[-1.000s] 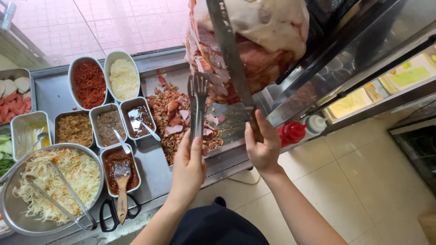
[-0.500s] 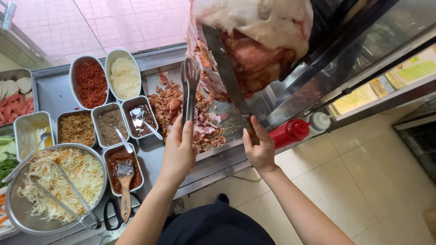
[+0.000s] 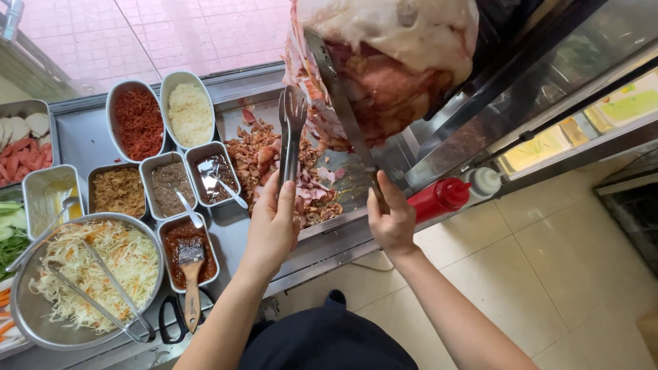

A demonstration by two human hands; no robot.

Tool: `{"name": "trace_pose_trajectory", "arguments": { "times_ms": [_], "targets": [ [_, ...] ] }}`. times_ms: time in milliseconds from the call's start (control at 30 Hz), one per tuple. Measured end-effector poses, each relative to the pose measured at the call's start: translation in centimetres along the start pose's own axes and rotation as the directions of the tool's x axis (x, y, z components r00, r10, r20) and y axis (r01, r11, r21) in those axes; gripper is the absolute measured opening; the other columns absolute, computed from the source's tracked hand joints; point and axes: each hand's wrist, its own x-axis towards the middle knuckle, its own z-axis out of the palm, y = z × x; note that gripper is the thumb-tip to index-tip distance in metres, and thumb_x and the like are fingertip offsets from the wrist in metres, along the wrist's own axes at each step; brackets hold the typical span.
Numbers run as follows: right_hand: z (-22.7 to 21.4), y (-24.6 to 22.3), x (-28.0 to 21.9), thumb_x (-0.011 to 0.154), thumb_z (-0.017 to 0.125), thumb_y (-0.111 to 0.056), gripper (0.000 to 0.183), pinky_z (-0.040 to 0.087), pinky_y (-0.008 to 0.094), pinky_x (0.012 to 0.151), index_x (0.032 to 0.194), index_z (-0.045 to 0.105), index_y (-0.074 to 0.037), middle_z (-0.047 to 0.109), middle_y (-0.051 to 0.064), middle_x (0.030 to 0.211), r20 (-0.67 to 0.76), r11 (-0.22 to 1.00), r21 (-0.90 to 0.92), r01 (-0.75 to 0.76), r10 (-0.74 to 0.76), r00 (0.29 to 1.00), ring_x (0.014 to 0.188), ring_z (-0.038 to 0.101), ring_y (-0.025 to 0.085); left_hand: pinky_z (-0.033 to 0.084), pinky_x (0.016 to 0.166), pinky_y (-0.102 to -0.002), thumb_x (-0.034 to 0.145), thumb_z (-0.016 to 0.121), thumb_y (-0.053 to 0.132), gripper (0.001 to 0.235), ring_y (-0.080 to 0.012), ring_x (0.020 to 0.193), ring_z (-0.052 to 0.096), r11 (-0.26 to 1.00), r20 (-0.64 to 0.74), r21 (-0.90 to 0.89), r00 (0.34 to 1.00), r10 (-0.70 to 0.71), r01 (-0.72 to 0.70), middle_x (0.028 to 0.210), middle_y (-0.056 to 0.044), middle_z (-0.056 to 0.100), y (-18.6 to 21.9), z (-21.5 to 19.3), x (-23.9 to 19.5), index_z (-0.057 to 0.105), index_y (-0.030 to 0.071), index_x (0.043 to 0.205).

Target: Slicing meat from a vertical rotisserie and organizing sandwich ingredients.

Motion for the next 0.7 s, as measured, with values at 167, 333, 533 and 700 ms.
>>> {"name": "trace_pose_trajectory", "arguments": {
  "times_ms": [167, 333, 533, 700],
  "targets": [
    [0.6, -1.2, 5.1, 0.100, 0.071, 0.002, 0.062, 0.053, 0.031, 0.059, 0.153, 0.051, -0.023, 0.069, 0.007, 0.091, -0.021, 1.000, -0.025, 0.012, -0.013, 1.000, 0.068, 0.065, 0.014, 0.029, 0.032, -0.022, 0.104, 0.046, 0.032, 0.042, -0.0031, 0.039, 0.039, 0.999, 0.023, -0.038, 1.000, 0.006, -0.006, 0.074, 0.003, 0.053, -0.2, 0.4, -0.1, 0.049, 0.020, 0.144],
    [1.4, -1.4, 4.0, 0.102, 0.070, 0.000, 0.062, 0.056, 0.033, 0.067, 0.155, 0.050, -0.026, 0.072, 0.008, 0.100, -0.062, 0.998, -0.041, 0.044, -0.047, 0.997, 0.076, 0.069, 0.018, 0.028, 0.032, -0.022, 0.105, 0.047, 0.032, 0.038, -0.0030, 0.039, 0.039, 0.999, 0.023, -0.051, 1.000, -0.010, 0.011, 0.072, 0.003, 0.053, 0.1, 0.3, -0.2, 0.052, 0.017, 0.140],
    [-0.9, 1.0, -1.3, 0.099, 0.069, -0.001, 0.064, 0.057, 0.033, 0.062, 0.155, 0.048, -0.025, 0.068, 0.007, 0.088, 0.092, 0.993, -0.093, -0.068, 0.077, 0.993, 0.069, 0.066, 0.018, 0.029, 0.033, -0.022, 0.105, 0.048, 0.031, 0.037, -0.0020, 0.041, 0.039, 0.995, 0.026, -0.097, 1.000, -0.008, 0.010, 0.074, 0.004, 0.054, -0.9, 0.2, 0.0, 0.051, 0.017, 0.139],
    [1.5, -1.3, 4.0, 0.099, 0.071, -0.002, 0.064, 0.056, 0.034, 0.063, 0.154, 0.050, -0.028, 0.071, 0.008, 0.093, 0.040, 0.996, -0.087, -0.032, 0.036, 0.999, 0.072, 0.070, 0.018, 0.030, 0.034, -0.021, 0.105, 0.048, 0.031, 0.040, -0.0019, 0.042, 0.039, 0.993, 0.023, -0.120, 1.000, -0.003, 0.006, 0.073, 0.004, 0.053, -0.8, 0.8, 0.1, 0.049, 0.018, 0.143]
  ]
}}
